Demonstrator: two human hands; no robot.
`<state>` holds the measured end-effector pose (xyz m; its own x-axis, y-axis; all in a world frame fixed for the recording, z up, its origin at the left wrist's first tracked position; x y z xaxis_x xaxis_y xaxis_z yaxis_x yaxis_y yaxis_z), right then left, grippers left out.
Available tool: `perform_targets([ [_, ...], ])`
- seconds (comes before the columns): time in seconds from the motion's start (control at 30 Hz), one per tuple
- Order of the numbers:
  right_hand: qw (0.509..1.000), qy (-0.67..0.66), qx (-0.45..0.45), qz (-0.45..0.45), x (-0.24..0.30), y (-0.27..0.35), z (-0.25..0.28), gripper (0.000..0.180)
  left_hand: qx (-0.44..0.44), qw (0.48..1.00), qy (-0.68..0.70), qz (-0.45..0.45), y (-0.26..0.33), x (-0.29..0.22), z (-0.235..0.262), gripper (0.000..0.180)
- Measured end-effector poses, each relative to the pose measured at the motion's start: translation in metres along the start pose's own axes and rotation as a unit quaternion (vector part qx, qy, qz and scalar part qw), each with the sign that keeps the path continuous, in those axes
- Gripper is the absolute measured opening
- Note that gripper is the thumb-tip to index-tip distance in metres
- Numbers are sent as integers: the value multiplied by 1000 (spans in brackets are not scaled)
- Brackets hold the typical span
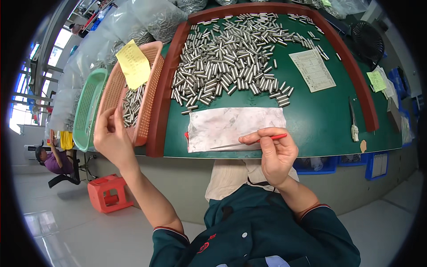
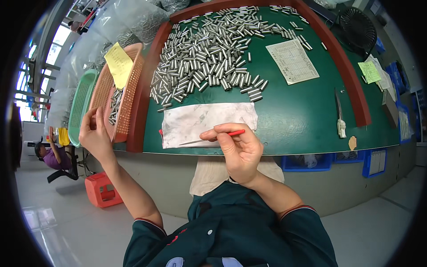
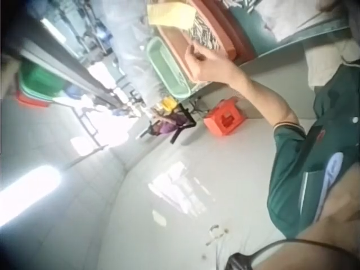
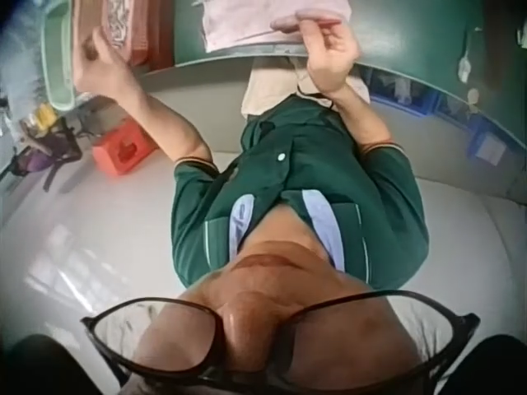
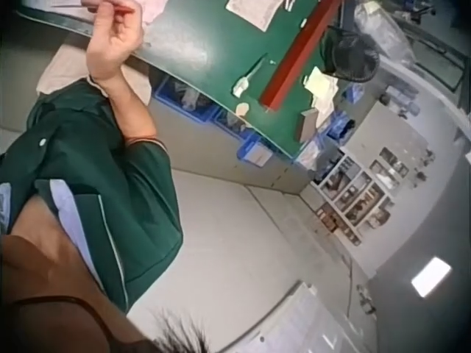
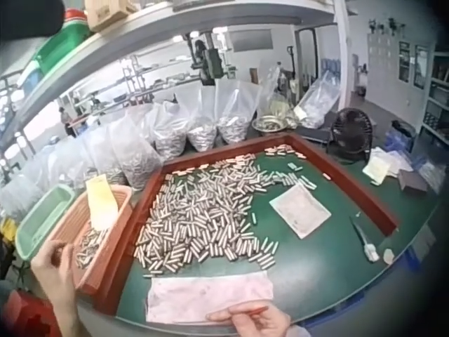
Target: Manually inspect and clean the interior of small metal cylindrical parts using a thin probe tool.
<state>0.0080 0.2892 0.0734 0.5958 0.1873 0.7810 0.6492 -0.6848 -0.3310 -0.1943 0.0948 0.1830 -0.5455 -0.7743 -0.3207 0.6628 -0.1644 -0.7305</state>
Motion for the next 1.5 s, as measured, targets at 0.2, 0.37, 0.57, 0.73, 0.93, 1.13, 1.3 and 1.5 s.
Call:
perform_targets([
  [0.2,1000,-3,5,-7,0,-2,1,10,192,957,127,-177,33,-84,-64,10],
  [0.37,1000,-11,7,-4,1,-2,-1,10,256,937,61,-230,42,-94,-88,7],
  [0.57,1000,-6,12,0,1,-1,-1,10,259,942,64,-202,48,-92,-99,12],
  [0.73,1000,-8,9,0,1,-2,-1,9,261,941,62,-205,50,-95,-102,12],
  [0.93,1000,-2,3,1,1,-1,-2,9,270,937,86,-205,51,-88,-106,13],
  [1.13,1000,2,19,11,-2,1,0,11,339,879,334,42,60,-61,-58,8],
  [1.3,997,21,19,78,1,1,-1,10,257,622,630,388,135,-6,-17,18],
  [1.5,954,14,278,114,-10,36,-56,10,233,461,636,573,215,31,-5,21],
])
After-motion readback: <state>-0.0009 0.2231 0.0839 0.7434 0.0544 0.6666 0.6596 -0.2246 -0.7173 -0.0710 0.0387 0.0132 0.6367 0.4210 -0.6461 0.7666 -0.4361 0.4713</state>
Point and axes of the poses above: each hand's wrist, its own y-axis away from the middle knuckle, its own z-axis out of the back of the hand, x = y × z, the point moved 5 cm from there along -y, towards the middle knuckle, and after that the axes turned 3 degrees about -y, right-handed, at the moved point
